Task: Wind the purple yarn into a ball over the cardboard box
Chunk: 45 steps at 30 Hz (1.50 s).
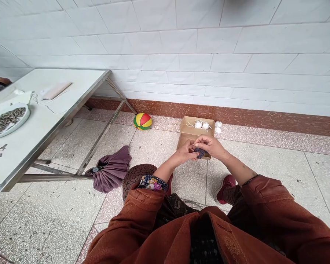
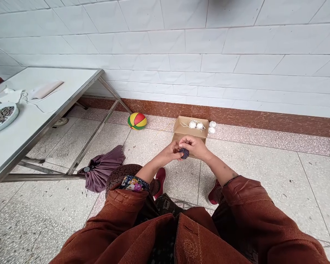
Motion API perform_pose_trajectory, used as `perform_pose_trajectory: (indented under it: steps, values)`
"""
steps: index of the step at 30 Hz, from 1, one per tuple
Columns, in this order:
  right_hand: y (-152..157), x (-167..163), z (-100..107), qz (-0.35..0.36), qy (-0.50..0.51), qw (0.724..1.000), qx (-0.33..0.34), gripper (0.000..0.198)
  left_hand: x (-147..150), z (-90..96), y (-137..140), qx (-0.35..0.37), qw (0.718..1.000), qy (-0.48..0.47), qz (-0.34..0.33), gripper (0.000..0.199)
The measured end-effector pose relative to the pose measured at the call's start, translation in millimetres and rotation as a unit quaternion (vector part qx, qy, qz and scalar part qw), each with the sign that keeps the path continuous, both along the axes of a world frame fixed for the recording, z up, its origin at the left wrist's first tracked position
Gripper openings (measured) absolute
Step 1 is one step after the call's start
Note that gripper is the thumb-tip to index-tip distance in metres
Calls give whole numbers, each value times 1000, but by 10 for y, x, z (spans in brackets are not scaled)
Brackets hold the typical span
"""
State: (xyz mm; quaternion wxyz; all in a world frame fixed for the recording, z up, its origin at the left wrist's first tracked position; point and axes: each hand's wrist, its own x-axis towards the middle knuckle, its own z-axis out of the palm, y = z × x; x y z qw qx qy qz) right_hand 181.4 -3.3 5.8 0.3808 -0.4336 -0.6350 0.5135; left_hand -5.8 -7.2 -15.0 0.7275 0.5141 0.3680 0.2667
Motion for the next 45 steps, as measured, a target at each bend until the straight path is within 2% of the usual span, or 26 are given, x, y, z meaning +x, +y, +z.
perform_pose_trajectory:
  steps: [3, 6, 9, 12, 14, 18, 21, 23, 28, 32, 35, 37, 40, 42, 45]
  values:
    - [-4, -21, -58, -20, 19, 999, -19, 24, -17, 55, -33, -42, 997, -67, 5, 66]
    - [3, -19, -148, -66, 1, 998, 5, 26, -52, 110, -65, -78, 988, -132, 26, 69]
    - [-13, -23, -254, -77, -60, 994, 48, 28, -107, 140, -83, -98, 976, -184, 68, 57]
    - [-77, -55, -319, -63, -129, 984, 106, 30, -171, 150, -83, -98, 958, -227, 147, 44]
    - [-134, -82, -310, -44, -148, 976, 151, 28, -207, 148, -78, -84, 949, -234, 192, 43]
    - [-220, -106, -181, 6, -158, 963, 216, 23, -222, 120, -80, -26, 962, -150, 227, 50]
    - [-237, -90, -80, 28, -178, 955, 234, 22, -185, 92, -116, 23, 971, -73, 226, 51]
    - [-234, -80, -49, 26, -189, 953, 235, 23, -151, 77, -161, 29, 971, -48, 231, 50]
    - [-219, -102, -77, 14, -168, 962, 216, 29, -85, 54, -235, 11, 972, -48, 231, 46]
    - [-211, -119, -53, 9, -106, 985, 133, 35, -90, 78, -97, 109, 957, 21, 268, 41]
    - [-162, -80, 48, -11, -43, 997, 59, 38, -114, 113, 36, 163, 953, 82, 243, 45]
    - [-92, -39, 113, -39, -15, 998, 45, 38, -117, 137, 72, 158, 964, 79, 197, 47]
    - [37, 1, 125, -91, 5, 994, 55, 38, -91, 195, 45, 99, 988, -24, 115, 61]
    - [100, -1, 75, -113, 3, 992, 56, 39, -69, 261, 15, 55, 990, -101, 79, 72]
    - [105, -42, -22, -112, -28, 991, 74, 41, -60, 374, 17, 6, 983, -156, 92, 69]
